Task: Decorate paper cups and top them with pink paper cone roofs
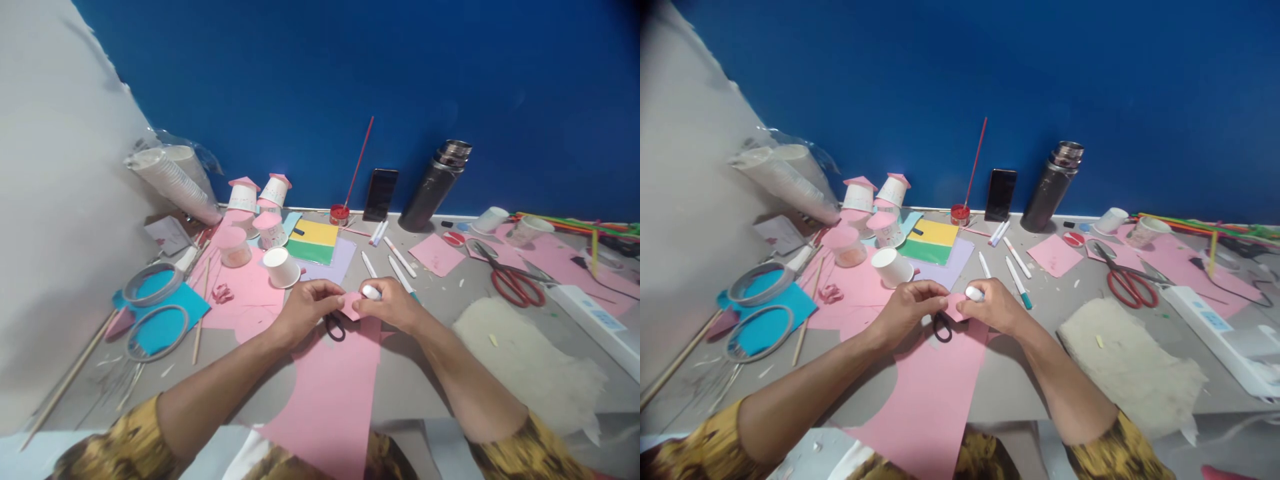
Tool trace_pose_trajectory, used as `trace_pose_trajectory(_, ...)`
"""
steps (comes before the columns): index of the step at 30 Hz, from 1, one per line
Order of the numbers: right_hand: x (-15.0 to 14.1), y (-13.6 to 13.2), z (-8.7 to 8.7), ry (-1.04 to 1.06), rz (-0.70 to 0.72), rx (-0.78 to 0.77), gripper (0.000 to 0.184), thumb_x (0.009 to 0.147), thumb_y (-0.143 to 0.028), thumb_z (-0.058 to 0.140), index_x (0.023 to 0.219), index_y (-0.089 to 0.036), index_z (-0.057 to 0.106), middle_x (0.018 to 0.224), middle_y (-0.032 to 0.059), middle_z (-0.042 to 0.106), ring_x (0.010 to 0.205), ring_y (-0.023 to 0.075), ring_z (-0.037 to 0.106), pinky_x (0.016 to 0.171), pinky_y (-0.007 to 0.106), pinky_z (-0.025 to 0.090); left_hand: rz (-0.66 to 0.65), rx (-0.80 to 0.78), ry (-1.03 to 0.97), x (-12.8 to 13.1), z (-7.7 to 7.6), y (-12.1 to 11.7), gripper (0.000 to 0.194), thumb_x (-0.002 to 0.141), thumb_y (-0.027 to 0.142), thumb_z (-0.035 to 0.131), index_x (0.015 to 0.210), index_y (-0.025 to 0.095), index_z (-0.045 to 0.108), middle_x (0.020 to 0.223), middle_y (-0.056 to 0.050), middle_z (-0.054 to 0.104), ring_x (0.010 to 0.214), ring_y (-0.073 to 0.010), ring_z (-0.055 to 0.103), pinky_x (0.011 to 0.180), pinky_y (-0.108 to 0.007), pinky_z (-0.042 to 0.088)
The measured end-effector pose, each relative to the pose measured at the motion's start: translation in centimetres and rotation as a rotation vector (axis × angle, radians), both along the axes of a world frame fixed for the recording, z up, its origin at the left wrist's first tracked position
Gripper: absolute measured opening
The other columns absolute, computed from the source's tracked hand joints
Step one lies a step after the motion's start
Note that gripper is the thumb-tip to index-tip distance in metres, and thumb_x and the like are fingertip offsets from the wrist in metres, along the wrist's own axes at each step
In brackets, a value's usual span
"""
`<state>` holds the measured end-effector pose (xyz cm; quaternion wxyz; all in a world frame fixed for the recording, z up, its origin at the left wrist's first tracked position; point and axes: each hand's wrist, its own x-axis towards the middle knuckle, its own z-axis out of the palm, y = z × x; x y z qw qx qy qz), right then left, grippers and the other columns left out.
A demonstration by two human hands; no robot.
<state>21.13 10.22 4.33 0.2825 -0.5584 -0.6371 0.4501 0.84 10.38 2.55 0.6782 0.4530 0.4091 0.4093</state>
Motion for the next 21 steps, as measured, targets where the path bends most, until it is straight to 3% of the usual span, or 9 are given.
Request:
trace_pose_trajectory(7, 0.14, -0.07, -0.17, 0.039, 0.045, -0.021, 0.025, 0.070, -0.034, 0.072, 0.059, -0.019, 0.055, 0.056, -0.0039, 0.052, 0.058, 0.0119, 0.043, 0.054, 0.026, 0.029, 0.025, 0.020, 0.035, 0.14, 0.00, -0.02, 0.020, 0.066, 0.027, 0.088, 0.075, 0.014, 0.075, 0.069, -0.005, 0.071, 0.059, -0.0177, 0.068, 0.055, -0.029, 0.052)
trace_pose_trajectory(11, 0.41, 0.10, -0.36, 0.074, 0.072, -0.019, 0.022, 0.075, -0.039, 0.075, 0.074, -0.018, 0.070, 0.065, 0.0001, 0.065, 0.064, 0.0159, 0.054, 0.060, 0.028, 0.038, -0.004, 0.005, 0.012, 0.12, 0.33, -0.06, 0.023, 0.066, 0.030, 0.089, 0.075, 0.014, 0.075, 0.069, -0.007, 0.073, 0.060, -0.0209, 0.070, 0.054, -0.031, 0.053)
trace_pose_trajectory(15, 0.44, 0.20, -0.19, 0.129, 0.055, -0.010, 0.032, 0.074, -0.046, 0.080, 0.087, -0.017, 0.077, 0.073, 0.0018, 0.069, 0.069, 0.0173, 0.059, 0.063, 0.028, 0.043, -0.021, 0.006, -0.022, 0.01, 0.28, 0.00, 0.025, 0.066, 0.031, 0.092, 0.075, 0.013, 0.077, 0.072, -0.008, 0.074, 0.064, -0.0183, 0.069, 0.062, -0.030, 0.055)
trace_pose_trajectory(18, 0.42, 0.20, -0.23, 0.216, 0.052, -0.074, 0.040, 0.069, -0.050, 0.084, 0.089, -0.016, 0.076, 0.073, 0.0009, 0.067, 0.068, 0.0162, 0.058, 0.062, 0.027, 0.042, -0.020, -0.060, -0.083, -0.05, 0.07, 0.06, 0.030, 0.061, 0.031, 0.096, 0.074, 0.013, 0.075, 0.070, -0.007, 0.073, 0.061, -0.0175, 0.067, 0.059, -0.030, 0.054)
trace_pose_trajectory(21, 0.38, 0.14, -0.66, 0.272, 0.008, -0.137, 0.040, 0.066, -0.051, 0.085, 0.073, -0.016, 0.070, 0.061, -0.0026, 0.057, 0.059, 0.0120, 0.048, 0.056, 0.026, 0.036, -0.085, -0.178, -0.136, -0.10, -0.10, 0.09, 0.036, 0.059, 0.033, 0.097, 0.078, 0.014, 0.073, 0.066, -0.006, 0.071, 0.055, -0.0185, 0.065, 0.054, -0.031, 0.053)
